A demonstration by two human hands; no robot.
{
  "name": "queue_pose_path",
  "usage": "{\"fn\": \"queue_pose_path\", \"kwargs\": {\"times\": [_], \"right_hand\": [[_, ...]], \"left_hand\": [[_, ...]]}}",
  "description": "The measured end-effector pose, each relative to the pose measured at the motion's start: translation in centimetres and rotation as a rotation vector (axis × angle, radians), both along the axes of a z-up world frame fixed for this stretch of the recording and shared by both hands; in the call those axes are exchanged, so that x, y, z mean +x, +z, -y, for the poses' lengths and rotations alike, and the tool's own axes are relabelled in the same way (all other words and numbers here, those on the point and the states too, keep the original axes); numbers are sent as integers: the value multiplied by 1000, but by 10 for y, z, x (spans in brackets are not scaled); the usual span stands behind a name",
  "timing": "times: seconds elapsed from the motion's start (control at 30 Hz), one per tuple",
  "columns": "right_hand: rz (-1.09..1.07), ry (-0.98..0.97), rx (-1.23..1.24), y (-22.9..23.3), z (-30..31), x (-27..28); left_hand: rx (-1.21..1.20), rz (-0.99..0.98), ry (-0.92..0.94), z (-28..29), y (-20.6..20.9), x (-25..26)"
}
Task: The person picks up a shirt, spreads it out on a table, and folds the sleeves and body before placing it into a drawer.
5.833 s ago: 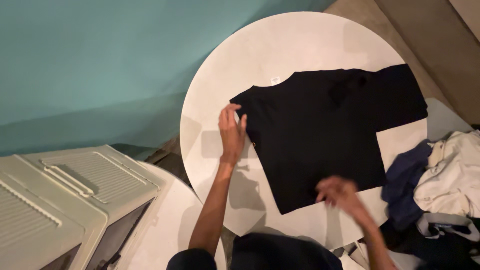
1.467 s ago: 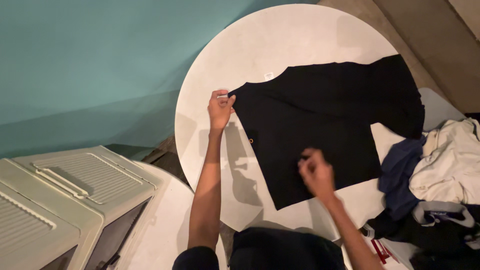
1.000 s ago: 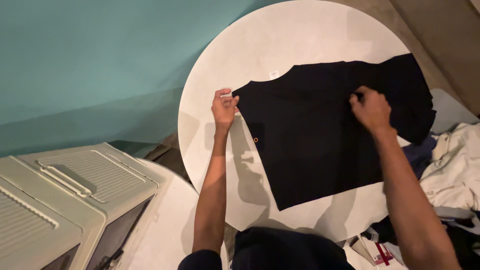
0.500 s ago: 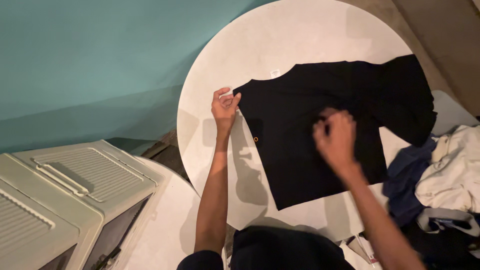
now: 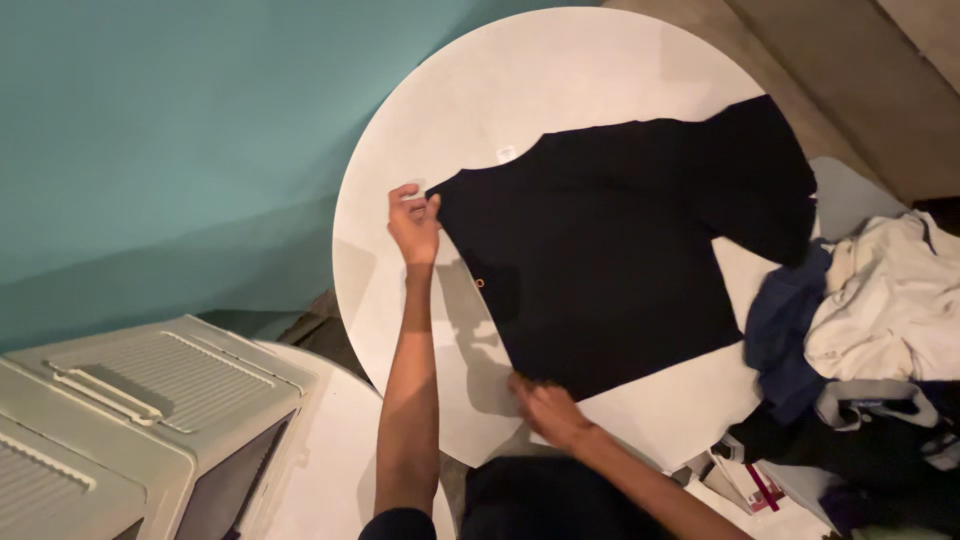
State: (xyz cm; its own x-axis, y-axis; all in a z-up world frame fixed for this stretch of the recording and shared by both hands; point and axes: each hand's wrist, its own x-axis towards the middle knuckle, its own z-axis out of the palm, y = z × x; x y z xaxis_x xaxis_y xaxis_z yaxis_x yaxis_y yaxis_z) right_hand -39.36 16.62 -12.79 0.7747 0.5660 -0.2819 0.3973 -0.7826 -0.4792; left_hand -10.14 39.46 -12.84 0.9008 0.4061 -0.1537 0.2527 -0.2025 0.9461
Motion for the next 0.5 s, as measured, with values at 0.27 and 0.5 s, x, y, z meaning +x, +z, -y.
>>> {"fn": "queue_pose_path", "kwargs": {"times": [0.27,0.5], "right_hand": [[-569,-267,613,53,9,27],[102,-1127,724,54,209,141]], "left_hand": [[479,230,0,27,56,-40],[596,267,-343,129,64,-150]]}}
